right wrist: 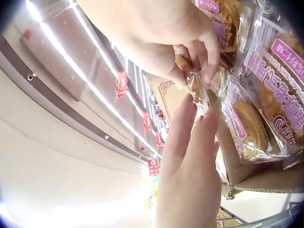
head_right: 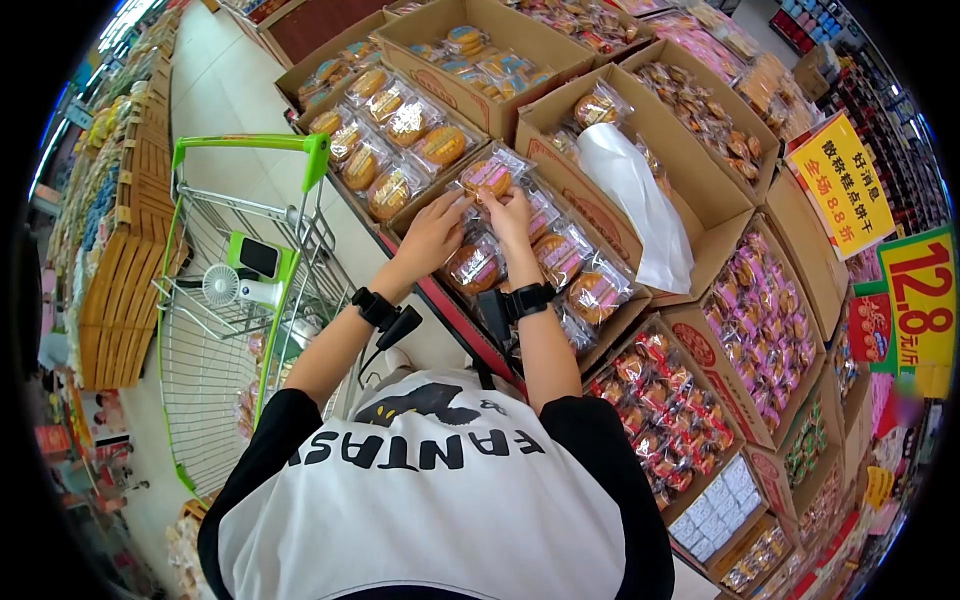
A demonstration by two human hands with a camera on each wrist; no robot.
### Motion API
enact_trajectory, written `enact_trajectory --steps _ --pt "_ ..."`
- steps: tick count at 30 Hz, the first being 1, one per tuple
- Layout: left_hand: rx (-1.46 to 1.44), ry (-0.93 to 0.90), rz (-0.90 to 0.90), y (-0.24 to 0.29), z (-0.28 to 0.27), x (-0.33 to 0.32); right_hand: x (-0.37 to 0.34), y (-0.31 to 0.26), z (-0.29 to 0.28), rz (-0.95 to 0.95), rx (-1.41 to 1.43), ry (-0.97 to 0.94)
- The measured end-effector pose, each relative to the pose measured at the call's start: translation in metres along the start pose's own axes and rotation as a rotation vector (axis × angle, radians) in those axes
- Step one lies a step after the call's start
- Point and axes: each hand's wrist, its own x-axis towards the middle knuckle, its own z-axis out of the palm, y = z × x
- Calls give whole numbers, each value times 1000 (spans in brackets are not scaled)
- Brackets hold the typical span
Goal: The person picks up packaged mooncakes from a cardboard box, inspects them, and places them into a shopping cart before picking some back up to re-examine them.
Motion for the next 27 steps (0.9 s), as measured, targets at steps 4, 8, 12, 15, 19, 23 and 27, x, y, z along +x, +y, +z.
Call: enact_trajectory --steps 4,8,12,15,19,23,27 --pt "43 -56 -68 -9 10 3 12 11 3 -21 -127 34" --pt "175 -154 -115 -16 16 4 0 6 -7 -34 -3 -110" --pt "197 -176 -112 -15 17 3 -14 -2 -16 -212 -326 42" --pt "228 -194 -117 -14 18 5 -23 -17 -20 -409 -590 63" --pt "217 -204 -139 -13 17 6 -23 -16 -20 -596 -951 52" --pt "186 -211 -109 -20 18 4 -21 1 -14 -458 -1015 10" --pt "63 -247 -129 -22 13 4 -26 0 -11 -474 -1015 18"
